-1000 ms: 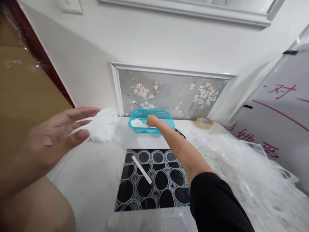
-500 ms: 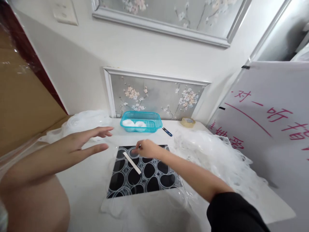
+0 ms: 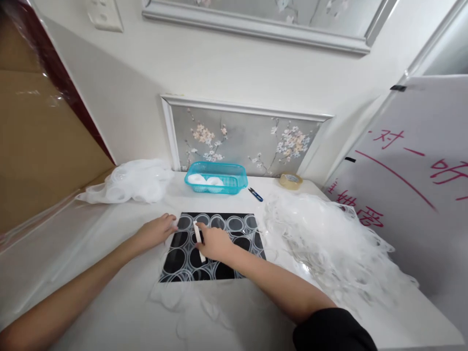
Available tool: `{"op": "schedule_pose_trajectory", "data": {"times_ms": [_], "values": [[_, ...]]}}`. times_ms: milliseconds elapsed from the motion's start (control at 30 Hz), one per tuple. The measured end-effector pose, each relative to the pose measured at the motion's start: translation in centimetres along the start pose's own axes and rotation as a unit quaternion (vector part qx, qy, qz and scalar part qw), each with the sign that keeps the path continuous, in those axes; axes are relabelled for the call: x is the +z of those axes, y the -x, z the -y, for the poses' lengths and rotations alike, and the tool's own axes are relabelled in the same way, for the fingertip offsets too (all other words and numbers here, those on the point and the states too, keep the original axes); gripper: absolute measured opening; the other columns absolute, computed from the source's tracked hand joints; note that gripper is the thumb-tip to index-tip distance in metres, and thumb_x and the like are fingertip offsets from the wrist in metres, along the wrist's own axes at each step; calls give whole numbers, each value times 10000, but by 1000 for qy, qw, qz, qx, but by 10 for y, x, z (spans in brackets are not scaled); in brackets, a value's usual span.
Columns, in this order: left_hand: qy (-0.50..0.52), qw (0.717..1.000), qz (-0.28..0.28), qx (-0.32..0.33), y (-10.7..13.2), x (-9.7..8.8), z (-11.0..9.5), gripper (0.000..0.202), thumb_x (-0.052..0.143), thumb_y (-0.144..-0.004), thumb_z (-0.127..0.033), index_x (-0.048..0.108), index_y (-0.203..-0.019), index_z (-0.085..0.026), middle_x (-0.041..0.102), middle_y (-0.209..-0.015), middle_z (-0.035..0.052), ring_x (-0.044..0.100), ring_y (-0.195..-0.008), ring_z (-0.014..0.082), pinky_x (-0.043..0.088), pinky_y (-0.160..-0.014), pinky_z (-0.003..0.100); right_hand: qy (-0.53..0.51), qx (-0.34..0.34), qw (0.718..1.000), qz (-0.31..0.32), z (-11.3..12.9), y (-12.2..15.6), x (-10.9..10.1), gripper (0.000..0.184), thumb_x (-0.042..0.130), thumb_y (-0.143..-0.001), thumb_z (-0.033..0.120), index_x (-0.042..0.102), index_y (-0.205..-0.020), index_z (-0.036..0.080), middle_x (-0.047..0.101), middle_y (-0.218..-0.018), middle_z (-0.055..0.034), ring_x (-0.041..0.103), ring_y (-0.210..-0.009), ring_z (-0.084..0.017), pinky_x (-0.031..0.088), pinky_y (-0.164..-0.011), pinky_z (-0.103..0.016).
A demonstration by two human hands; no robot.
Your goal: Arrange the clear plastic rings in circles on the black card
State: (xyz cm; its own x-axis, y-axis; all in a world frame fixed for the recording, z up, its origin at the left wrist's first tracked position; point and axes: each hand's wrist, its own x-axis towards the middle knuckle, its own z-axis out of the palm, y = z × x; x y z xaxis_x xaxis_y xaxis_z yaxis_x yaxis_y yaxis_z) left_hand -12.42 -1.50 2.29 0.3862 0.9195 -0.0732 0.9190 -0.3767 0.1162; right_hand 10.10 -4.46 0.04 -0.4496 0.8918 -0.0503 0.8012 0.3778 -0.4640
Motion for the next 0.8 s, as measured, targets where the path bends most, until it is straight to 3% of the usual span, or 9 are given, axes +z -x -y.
{"op": "schedule_pose_trajectory", "data": {"times_ms": [133, 233, 300, 367, 433, 500, 633, 800], "values": [[11, 997, -74, -16, -7, 29, 9, 278, 380, -940, -297, 536, -1088, -121, 600, -1102, 147, 618, -962, 257, 484, -784, 362, 16, -18, 999, -33, 9, -4, 6, 629, 524, -753, 181, 443, -1374, 233, 710, -800, -59, 668, -760, -249, 441, -656, -309], [12, 994, -108, 13, 1, 41, 2, 266, 403, -941, -275, 553, -1112, -136, 598, -1152, 134, 588, -1037, 257, 471, -869, 385, -141, -16, 989, -47, 3, -12, -4, 504, 537, -754, 164, 578, -1250, 244, 676, -716, -9, 610, -629, -160, 435, -617, -260], [11, 991, -125, 56, 9, 50, -8, 288, 413, -954, -309, 566, -1144, -156, 600, -1210, 116, 566, -1099, 252, 448, -933, 395, -314, 14, 946, -77, -5, -19, -14, 482, 552, -782, 217, 550, -1263, 237, 663, -726, 9, 525, -506, -107, 412, -523, -236], [-2, 981, -150, 121, 17, 60, -18, 363, 410, -965, -394, 571, -1184, -153, 597, -1259, 116, 549, -1153, 260, 433, -971, 408, -467, 55, 875, -113, -12, -27, -23, 590, 617, -764, 294, 457, -1328, 228, 644, -740, 19, 479, -456, -87, 357, -431, -212], [-29, 967, -178, 183, 23, 70, -24, 476, 384, -964, -481, 564, -1227, -128, 587, -1291, 132, 538, -1187, 279, 426, -989, 425, -553, 76, 818, -140, -15, -38, -26, 673, 701, -699, 327, 453, -1312, 200, 622, -735, 21, 511, -485, -87, 331, -402, -195], [-51, 958, -188, 209, 28, 77, -25, 548, 364, -959, -526, 555, -1255, -107, 576, -1309, 143, 527, -1210, 288, 417, -1002, 428, -578, 75, 800, -143, -14, -51, -21, 598, 738, -663, 334, 542, -1202, 161, 613, -723, 13, 559, -539, -94, 370, -426, -195], [-50, 961, -172, 208, 35, 79, -20, 571, 383, -948, -539, 531, -1296, -111, 539, -1358, 131, 489, -1256, 281, 387, -1034, 420, -551, 34, 827, -107, -4, -72, 2, 337, 705, -704, 364, 639, -957, 151, 626, -669, 6, 600, -583, -110, 495, -578, -258], [-14, 970, -136, 201, 39, 74, -21, 577, 413, -932, -547, 521, -1303, -118, 510, -1388, 121, 450, -1291, 287, 342, -1074, 414, -398, -24, 913, -88, 3, -78, 13, 212, 629, -792, 360, 653, -891, 173, 636, -643, -1, 593, -587, -124, 489, -599, -277]]}}
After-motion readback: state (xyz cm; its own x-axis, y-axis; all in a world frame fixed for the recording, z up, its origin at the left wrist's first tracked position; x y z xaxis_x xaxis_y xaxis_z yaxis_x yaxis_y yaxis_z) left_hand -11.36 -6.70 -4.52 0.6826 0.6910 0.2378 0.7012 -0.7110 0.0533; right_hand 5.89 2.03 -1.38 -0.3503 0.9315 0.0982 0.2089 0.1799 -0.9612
